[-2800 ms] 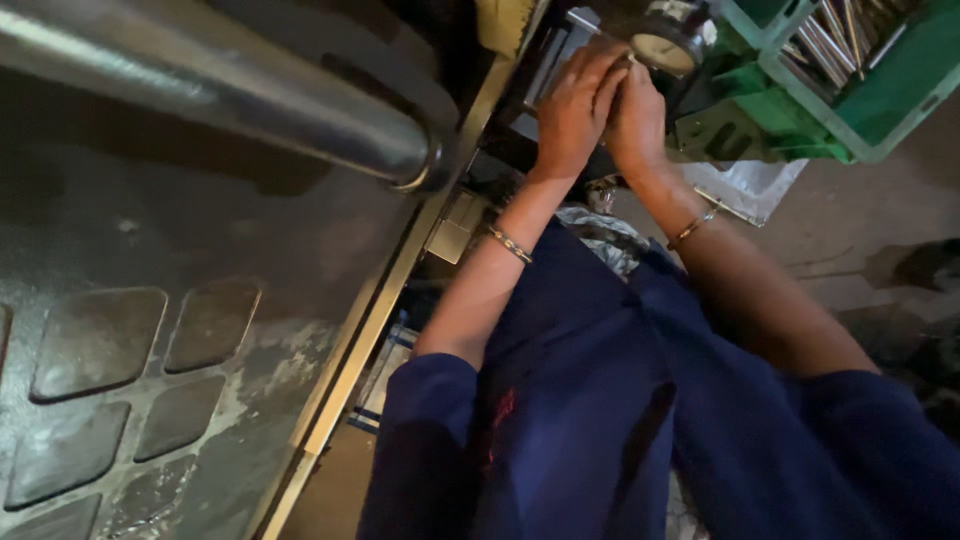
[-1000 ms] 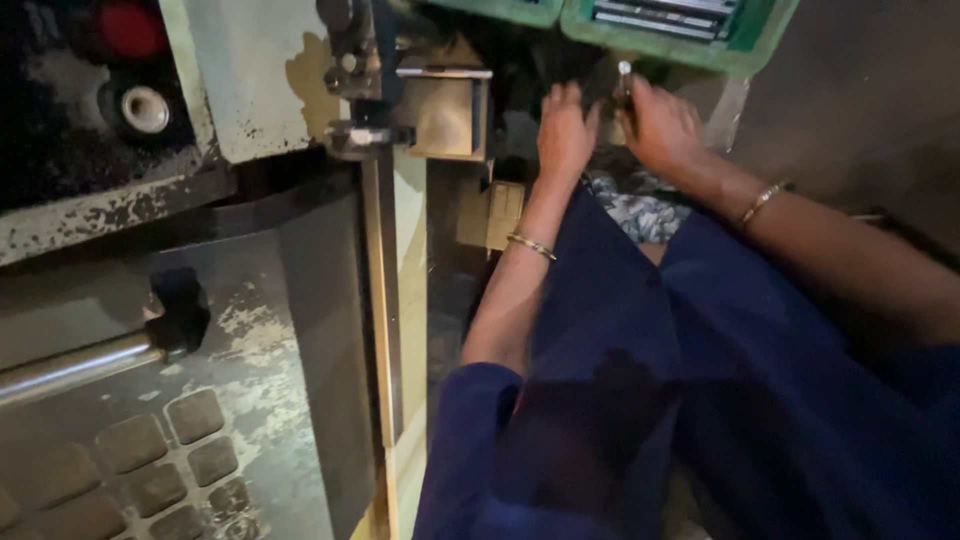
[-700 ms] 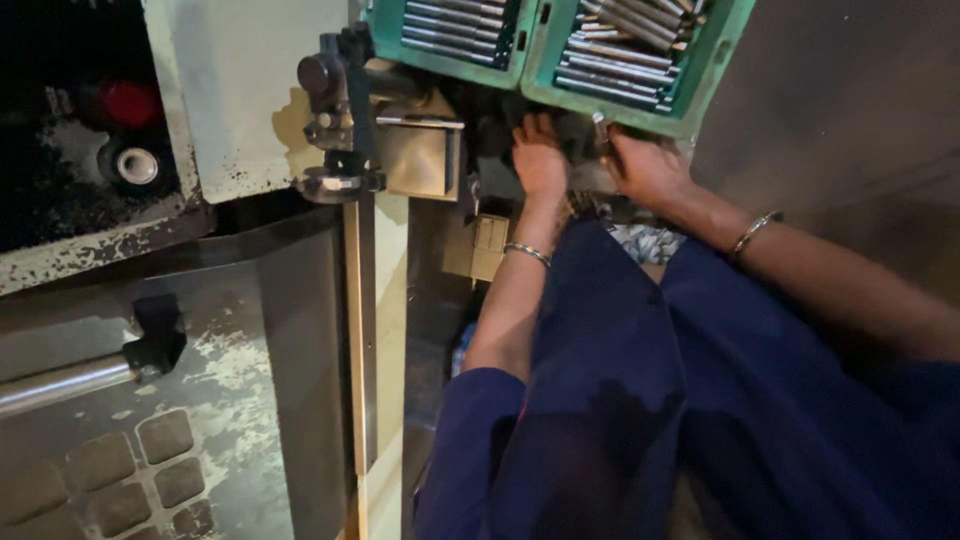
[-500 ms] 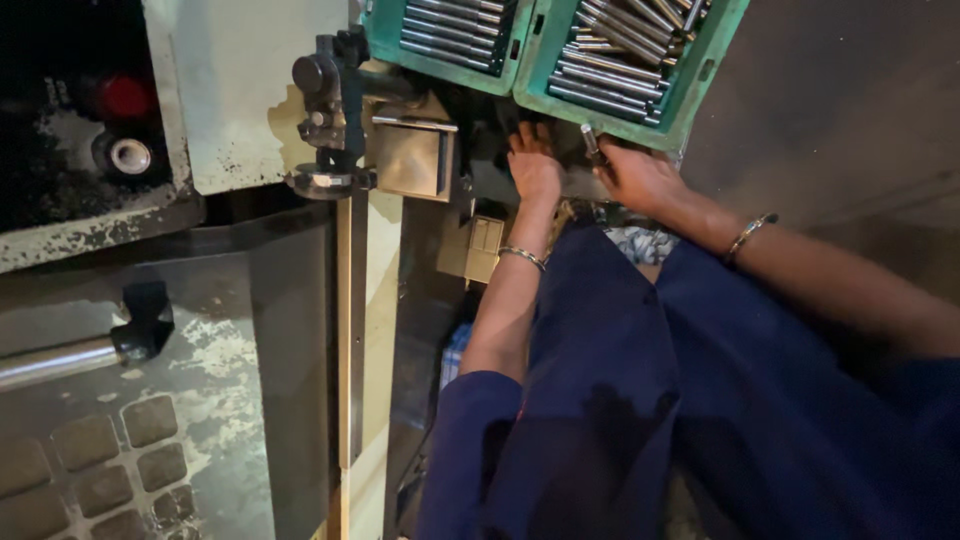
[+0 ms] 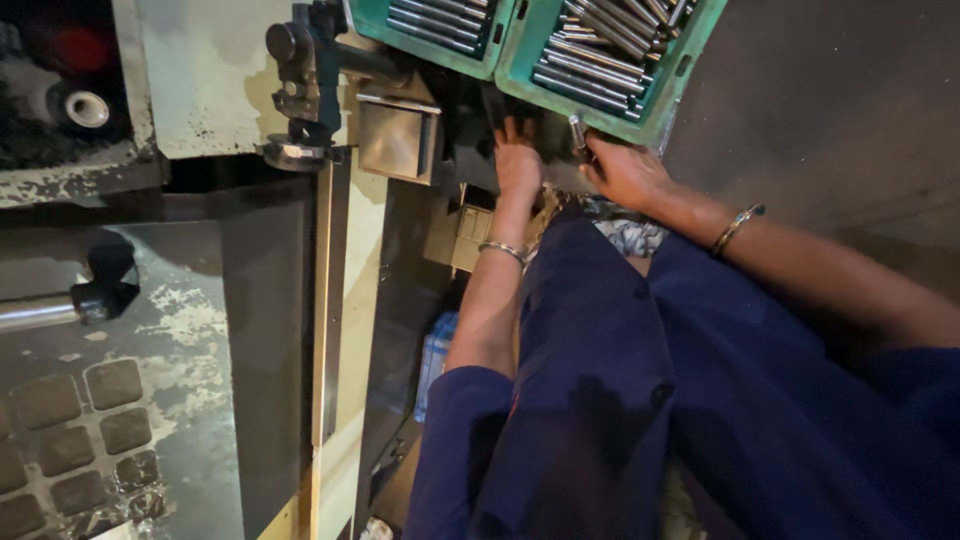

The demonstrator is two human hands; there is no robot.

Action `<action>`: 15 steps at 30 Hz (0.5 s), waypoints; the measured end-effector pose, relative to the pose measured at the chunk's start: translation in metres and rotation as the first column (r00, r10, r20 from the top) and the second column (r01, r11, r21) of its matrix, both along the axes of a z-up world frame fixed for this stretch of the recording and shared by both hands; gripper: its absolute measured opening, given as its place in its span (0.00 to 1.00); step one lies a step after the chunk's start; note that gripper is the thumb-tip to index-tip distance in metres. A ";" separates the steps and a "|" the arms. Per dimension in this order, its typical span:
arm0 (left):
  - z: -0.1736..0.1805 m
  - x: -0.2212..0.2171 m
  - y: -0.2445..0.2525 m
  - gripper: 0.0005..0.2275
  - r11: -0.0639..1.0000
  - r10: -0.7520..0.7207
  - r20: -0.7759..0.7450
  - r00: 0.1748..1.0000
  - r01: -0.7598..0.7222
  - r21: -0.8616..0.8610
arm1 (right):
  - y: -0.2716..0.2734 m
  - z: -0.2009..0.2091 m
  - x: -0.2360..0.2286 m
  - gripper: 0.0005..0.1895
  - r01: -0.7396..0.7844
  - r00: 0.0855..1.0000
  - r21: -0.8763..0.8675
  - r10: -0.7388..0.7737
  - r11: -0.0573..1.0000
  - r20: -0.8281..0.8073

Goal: The person repeatedly picks up cylindrical metal rods from a green bin, places them into a machine fixture, and then removes them. The person also wipes the machine's metal surface with their hand.

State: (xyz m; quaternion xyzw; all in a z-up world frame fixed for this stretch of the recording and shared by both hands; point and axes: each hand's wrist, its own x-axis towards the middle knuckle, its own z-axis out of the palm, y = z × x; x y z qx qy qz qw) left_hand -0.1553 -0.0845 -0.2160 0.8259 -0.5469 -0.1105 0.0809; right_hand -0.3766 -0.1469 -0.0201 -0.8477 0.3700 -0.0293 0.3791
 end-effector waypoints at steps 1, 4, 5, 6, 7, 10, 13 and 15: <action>0.001 0.002 0.003 0.24 0.998 -0.043 0.013 0.999 0.042 0.035 | 0.000 -0.001 -0.002 0.19 -0.004 1.000 0.002 0.004 1.000 0.005; 0.005 0.006 0.004 0.22 0.987 -0.116 0.067 0.991 0.108 0.122 | -0.002 -0.001 -0.006 0.19 -0.002 1.000 -0.009 0.002 1.000 0.022; 0.007 0.005 0.003 0.19 0.987 -0.104 0.097 0.990 0.091 0.136 | 0.000 0.000 -0.007 0.19 0.002 1.000 -0.016 -0.002 1.000 0.027; 0.010 0.004 0.003 0.16 0.986 -0.093 0.128 0.987 0.073 0.150 | 0.001 0.001 -0.008 0.20 0.005 1.000 0.000 -0.005 1.000 0.027; 0.011 0.003 0.000 0.17 0.986 -0.104 0.146 0.984 0.083 0.142 | 0.000 0.002 -0.008 0.21 0.008 1.000 0.013 -0.008 1.000 0.025; 0.015 0.001 -0.005 0.20 0.990 -0.118 0.167 0.979 0.105 0.090 | -0.002 0.007 -0.012 0.20 0.016 1.000 0.045 -0.016 0.999 -0.015; 0.013 0.001 -0.001 0.18 0.996 -0.079 0.140 0.987 0.083 -0.024 | -0.001 0.008 -0.012 0.21 0.021 0.994 0.129 -0.007 0.991 -0.113; 0.009 0.003 -0.006 0.16 0.992 -0.028 0.138 0.990 0.045 -0.121 | -0.003 0.006 -0.011 0.22 0.006 0.995 0.097 0.004 0.995 -0.098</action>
